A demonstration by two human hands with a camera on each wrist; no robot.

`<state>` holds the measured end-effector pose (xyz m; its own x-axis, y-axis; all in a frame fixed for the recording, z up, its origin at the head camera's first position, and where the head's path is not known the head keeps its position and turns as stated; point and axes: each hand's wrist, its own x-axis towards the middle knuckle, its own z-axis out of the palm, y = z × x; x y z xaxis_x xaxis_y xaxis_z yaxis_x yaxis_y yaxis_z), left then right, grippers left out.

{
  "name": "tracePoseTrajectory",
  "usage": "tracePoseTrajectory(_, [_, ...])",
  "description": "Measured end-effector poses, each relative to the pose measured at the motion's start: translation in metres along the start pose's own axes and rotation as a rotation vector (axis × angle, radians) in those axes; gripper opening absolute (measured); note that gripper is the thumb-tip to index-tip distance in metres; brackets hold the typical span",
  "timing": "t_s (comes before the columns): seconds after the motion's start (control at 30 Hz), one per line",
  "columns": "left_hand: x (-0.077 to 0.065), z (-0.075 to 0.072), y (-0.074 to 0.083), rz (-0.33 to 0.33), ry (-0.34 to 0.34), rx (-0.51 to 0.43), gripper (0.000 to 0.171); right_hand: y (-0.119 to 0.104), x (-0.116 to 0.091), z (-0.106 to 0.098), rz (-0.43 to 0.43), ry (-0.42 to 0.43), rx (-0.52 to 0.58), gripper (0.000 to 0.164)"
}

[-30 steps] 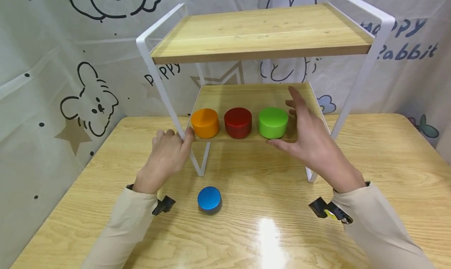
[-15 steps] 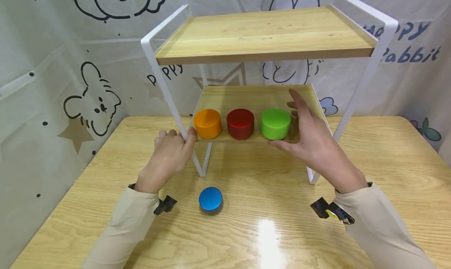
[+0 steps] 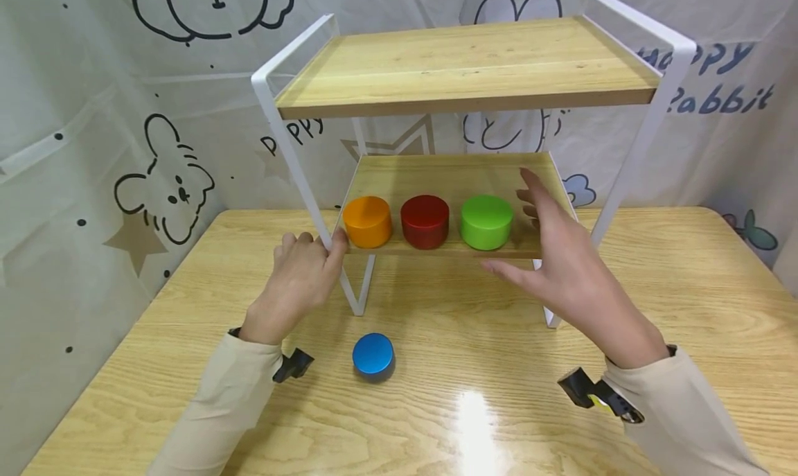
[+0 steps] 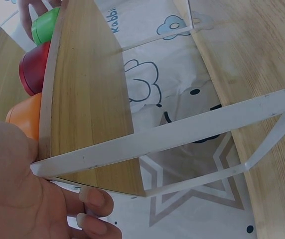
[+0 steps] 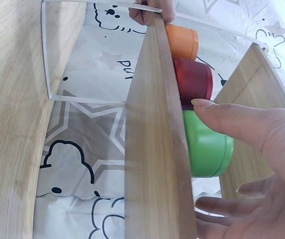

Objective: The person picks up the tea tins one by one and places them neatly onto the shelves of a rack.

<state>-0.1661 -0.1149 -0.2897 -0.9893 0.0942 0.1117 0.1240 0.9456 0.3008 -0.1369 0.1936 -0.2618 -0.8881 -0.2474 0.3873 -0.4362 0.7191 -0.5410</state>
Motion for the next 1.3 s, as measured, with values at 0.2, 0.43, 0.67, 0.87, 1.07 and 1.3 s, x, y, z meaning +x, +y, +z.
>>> tracePoseTrajectory(0.2, [0.0,0.0,0.0,-0.004,-0.003,-0.004,0.065,-0.007,-0.012,-0.001,0.002,0.038,0.03,0.111])
tracePoseTrajectory(0.43, [0.0,0.001,0.001,-0.012,-0.005,-0.019,0.066,-0.02,-0.024,0.001,-0.067,0.137,0.042,0.111])
tracePoseTrajectory(0.67, [0.0,0.001,0.001,-0.011,-0.007,-0.016,0.067,-0.024,-0.028,0.003,-0.204,0.265,0.058,0.108])
tracePoseTrajectory(0.87, [0.0,0.001,0.001,-0.007,-0.003,-0.019,0.066,-0.023,-0.029,0.003,-0.229,0.296,0.065,0.102])
tracePoseTrajectory(1.07, [0.0,0.001,0.001,0.001,-0.007,-0.013,0.066,-0.023,-0.032,0.004,-0.249,0.31,0.095,0.092])
tracePoseTrajectory(1.3, [0.001,0.002,-0.001,0.01,0.01,-0.009,0.065,-0.026,-0.031,0.011,-0.296,0.253,0.127,0.074])
